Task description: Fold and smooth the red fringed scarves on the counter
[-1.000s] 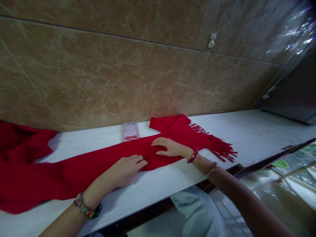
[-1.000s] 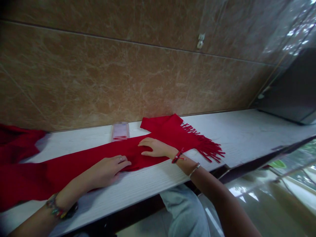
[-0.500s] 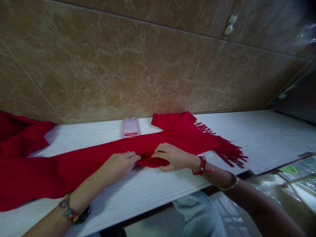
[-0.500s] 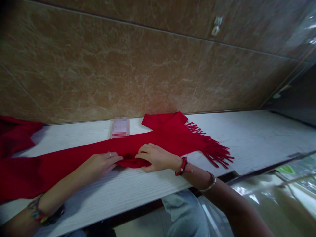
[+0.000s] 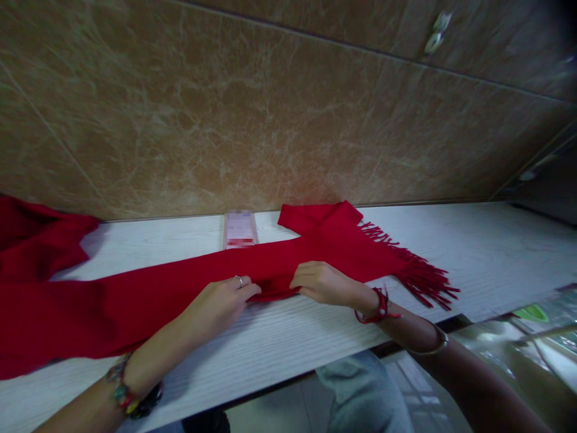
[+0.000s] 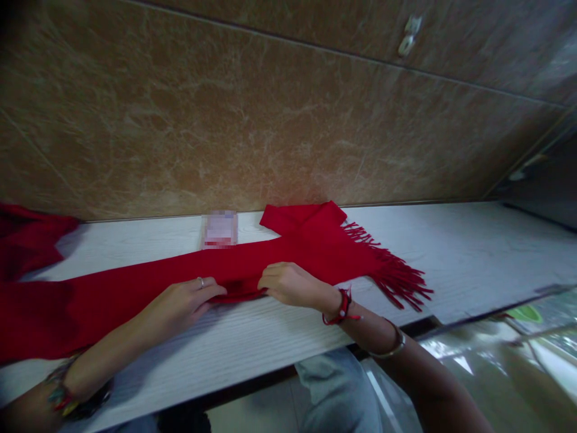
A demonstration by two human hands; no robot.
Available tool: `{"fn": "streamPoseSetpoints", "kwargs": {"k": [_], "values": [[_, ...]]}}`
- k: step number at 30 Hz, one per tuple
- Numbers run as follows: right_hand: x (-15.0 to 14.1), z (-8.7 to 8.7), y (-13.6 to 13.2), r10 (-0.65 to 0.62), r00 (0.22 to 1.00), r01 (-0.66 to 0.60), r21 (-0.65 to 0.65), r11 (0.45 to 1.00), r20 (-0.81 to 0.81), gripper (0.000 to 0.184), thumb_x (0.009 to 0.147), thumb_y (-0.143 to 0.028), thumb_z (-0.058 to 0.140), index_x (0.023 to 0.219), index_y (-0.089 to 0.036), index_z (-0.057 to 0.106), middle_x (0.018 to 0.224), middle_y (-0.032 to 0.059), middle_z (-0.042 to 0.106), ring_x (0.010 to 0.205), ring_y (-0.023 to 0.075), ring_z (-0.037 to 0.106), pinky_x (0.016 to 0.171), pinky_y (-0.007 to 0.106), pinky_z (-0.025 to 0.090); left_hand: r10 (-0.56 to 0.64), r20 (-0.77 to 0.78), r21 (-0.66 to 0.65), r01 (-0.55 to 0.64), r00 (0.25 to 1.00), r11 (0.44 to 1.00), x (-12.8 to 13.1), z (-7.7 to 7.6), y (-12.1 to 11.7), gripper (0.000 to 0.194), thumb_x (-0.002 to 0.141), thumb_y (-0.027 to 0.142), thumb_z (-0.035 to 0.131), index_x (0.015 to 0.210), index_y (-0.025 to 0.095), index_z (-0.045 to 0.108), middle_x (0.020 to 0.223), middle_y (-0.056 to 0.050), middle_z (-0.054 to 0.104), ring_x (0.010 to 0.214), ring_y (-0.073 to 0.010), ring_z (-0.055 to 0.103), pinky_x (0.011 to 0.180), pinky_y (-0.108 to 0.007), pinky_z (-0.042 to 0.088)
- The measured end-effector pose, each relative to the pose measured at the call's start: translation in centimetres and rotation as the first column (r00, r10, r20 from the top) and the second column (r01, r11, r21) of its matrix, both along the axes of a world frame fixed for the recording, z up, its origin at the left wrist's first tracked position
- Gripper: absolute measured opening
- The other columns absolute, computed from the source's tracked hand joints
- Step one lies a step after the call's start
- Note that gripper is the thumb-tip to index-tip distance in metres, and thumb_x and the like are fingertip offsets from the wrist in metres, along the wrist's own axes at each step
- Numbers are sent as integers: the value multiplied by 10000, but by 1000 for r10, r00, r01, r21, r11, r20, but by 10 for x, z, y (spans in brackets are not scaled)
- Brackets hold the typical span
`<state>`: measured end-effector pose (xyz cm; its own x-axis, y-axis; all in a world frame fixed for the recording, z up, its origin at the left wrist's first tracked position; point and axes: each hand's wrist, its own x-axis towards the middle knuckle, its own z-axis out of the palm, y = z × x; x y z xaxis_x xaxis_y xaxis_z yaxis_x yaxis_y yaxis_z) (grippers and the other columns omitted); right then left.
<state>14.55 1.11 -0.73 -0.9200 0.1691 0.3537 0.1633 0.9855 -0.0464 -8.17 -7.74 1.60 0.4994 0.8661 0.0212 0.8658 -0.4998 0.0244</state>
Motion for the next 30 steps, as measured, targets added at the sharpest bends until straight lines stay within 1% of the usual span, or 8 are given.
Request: {"fn": "streamPoseSetpoints", "kwargs": {"k": [5,7,9,11,14,17,22,30], "values": [[-2,10,-3,-20,996,27,-88,996,87,110,777,-91,491,753,-140,586,706,21,583,673,118,514,637,209,409,-8,-55,7,9,998,1000,6,-4,-3,258,784,45,388,905,174,577,866,-50,581,788,-168,563,660,-266,467],[1,15,-4,-43,992,56,-107,993,118,89,769,-121,520,820,-142,590,762,26,586,706,120,524,651,212,420,-5,-79,9,6,997,1000,8,-4,-4,224,801,83,409,924,177,572,884,-56,578,785,-171,564,652,-271,470],[8,17,-7,-108,989,117,-86,989,105,167,765,-172,545,925,-149,586,859,44,593,786,136,535,702,233,432,-12,-89,27,15,996,1000,10,-3,-5,184,820,167,441,955,180,566,920,-65,576,803,-185,567,652,-287,476],[17,13,-11,-200,978,202,-23,979,55,211,766,-186,543,970,-154,586,917,62,593,841,154,535,742,260,437,-39,-110,51,45,993,998,11,-2,-6,174,829,200,446,951,182,569,910,-64,581,806,-192,570,654,-298,479],[34,-4,-20,-346,938,346,99,933,-16,160,775,-129,507,888,-150,618,892,77,612,817,166,546,731,282,445,-83,-148,74,95,986,993,12,-3,-7,205,818,101,418,918,183,577,854,-51,587,781,-180,571,656,-287,477],[48,-22,-26,-439,894,449,150,881,-93,165,788,-95,479,848,-145,625,848,74,633,792,169,554,719,291,448,-96,-122,106,109,988,988,12,-8,-8,255,794,46,410,931,185,574,886,-54,584,812,-178,566,689,-288,476],[55,-31,-28,-454,870,484,165,859,-190,180,805,-85,453,820,-143,623,784,62,641,728,162,557,686,284,452,-67,-49,91,71,997,993,10,-14,-5,342,752,-6,391,973,191,561,974,-64,569,899,-185,550,723,-292,475],[57,-30,-31,-480,871,490,184,852,-100,170,792,-96,480,884,-150,612,859,70,639,784,180,557,737,317,448,-117,-46,34,119,992,992,11,-5,-7,285,793,50,400,999,171,555,1013,-93,571,923,-191,551,785,-311,464]]}}
